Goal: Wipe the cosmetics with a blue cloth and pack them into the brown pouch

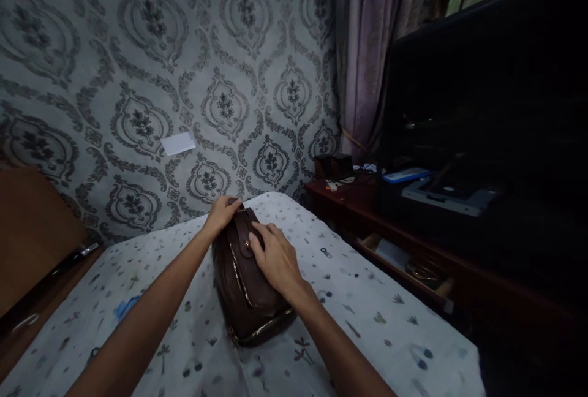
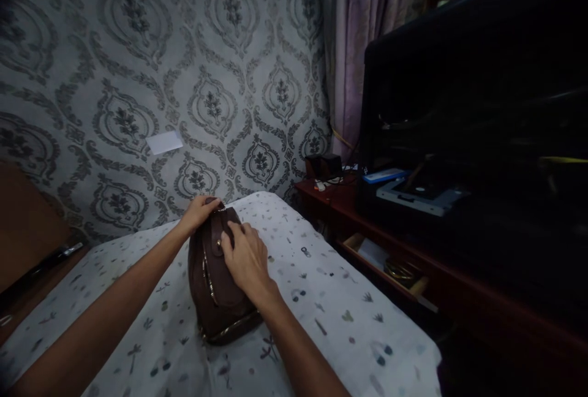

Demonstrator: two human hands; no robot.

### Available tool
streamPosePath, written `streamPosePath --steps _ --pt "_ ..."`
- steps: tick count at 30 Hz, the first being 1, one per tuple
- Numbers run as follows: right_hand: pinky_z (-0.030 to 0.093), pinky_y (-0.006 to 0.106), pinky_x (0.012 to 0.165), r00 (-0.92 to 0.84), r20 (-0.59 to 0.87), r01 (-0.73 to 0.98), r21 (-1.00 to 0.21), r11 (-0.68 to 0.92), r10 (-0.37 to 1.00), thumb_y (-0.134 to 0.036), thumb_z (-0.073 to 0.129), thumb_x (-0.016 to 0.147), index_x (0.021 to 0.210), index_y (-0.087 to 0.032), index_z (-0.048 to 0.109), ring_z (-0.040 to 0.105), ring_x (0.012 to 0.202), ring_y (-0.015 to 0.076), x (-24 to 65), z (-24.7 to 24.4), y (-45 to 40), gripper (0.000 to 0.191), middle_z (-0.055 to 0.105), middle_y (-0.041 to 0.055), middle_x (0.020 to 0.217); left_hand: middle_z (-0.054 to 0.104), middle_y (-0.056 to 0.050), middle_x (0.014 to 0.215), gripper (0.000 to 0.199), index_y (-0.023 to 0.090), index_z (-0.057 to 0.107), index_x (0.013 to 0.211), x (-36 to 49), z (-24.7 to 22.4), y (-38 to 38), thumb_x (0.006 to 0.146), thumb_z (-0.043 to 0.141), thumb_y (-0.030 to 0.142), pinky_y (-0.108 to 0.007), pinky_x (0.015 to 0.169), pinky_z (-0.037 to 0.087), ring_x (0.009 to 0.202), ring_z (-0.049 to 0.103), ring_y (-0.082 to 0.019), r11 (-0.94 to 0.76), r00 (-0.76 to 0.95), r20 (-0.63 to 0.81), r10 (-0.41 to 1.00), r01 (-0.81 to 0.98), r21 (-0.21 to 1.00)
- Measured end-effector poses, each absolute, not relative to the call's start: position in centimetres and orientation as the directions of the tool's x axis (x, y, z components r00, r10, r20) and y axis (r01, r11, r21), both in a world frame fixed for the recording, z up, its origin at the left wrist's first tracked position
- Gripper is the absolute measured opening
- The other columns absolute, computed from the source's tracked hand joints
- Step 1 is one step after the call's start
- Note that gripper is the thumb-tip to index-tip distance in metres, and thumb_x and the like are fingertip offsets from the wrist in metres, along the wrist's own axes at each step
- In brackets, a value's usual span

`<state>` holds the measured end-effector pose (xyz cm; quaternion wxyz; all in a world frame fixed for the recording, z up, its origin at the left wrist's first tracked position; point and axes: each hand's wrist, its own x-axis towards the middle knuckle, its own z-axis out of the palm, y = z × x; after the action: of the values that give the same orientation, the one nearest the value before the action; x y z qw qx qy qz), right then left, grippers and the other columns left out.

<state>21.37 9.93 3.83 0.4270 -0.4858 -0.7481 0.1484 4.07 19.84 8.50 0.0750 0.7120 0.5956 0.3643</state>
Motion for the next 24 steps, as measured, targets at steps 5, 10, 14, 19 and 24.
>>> streamPosePath --steps 5,10,14,19,24 --pt "0.043 0.05 0.105 -0.122 0.54 0.656 -0.585 0.476 0.833 -0.029 0.044 0.098 0.125 -0.021 0.066 0.052 0.127 0.0335 21.7 3.9 10.0 0.036 0.057 0.016 0.137 0.068 -0.005 0.064 0.038 0.016 0.068 0.067 4.5 8.8 20.2 0.084 0.049 0.044 -0.028 0.061 0.042 0.064 0.061 -0.019 -0.277 0.028 0.428 0.904 0.799 0.533" --pt "0.044 0.043 0.105 -0.154 0.531 0.474 -0.701 0.534 0.833 -0.027 0.041 0.097 0.129 -0.015 0.061 0.06 0.118 0.0258 23.6 3.2 12.1 0.039 0.066 0.0142 0.123 0.066 -0.003 0.066 0.035 0.016 0.068 0.07 4.9 8.6 19.7 0.083 0.051 0.043 -0.027 0.062 0.04 0.068 0.059 -0.019 -0.286 0.039 0.441 0.897 0.811 0.51" --pt "0.05 0.042 0.095 -0.163 0.49 0.392 -0.764 0.512 0.856 -0.034 0.05 0.093 0.129 -0.017 0.058 0.064 0.11 0.0258 24.1 2.7 12.8 0.04 0.068 0.0127 0.119 0.065 -0.002 0.066 0.033 0.016 0.067 0.073 5.0 8.6 19.3 0.084 0.051 0.042 -0.027 0.061 0.039 0.068 0.057 -0.018 -0.285 0.043 0.437 0.898 0.814 0.506" --pt "0.047 0.041 0.102 -0.187 0.511 0.319 -0.776 0.544 0.839 -0.032 0.049 0.094 0.138 -0.021 0.051 0.06 0.119 0.0234 23.1 2.4 12.5 0.045 0.064 0.0108 0.13 0.067 -0.002 0.069 0.032 0.016 0.068 0.075 5.1 8.7 19.0 0.085 0.051 0.042 -0.027 0.064 0.041 0.07 0.059 -0.018 -0.287 0.046 0.433 0.9 0.81 0.511" --pt "0.044 0.04 0.105 -0.185 0.5 0.396 -0.75 0.53 0.846 -0.031 0.048 0.096 0.132 -0.02 0.061 0.06 0.118 0.0238 22.6 2.2 12.6 0.04 0.066 0.0119 0.125 0.07 -0.004 0.072 0.03 0.017 0.069 0.075 5.2 8.8 19.0 0.083 0.052 0.041 -0.028 0.066 0.043 0.073 0.061 -0.02 -0.282 0.034 0.433 0.901 0.805 0.522"
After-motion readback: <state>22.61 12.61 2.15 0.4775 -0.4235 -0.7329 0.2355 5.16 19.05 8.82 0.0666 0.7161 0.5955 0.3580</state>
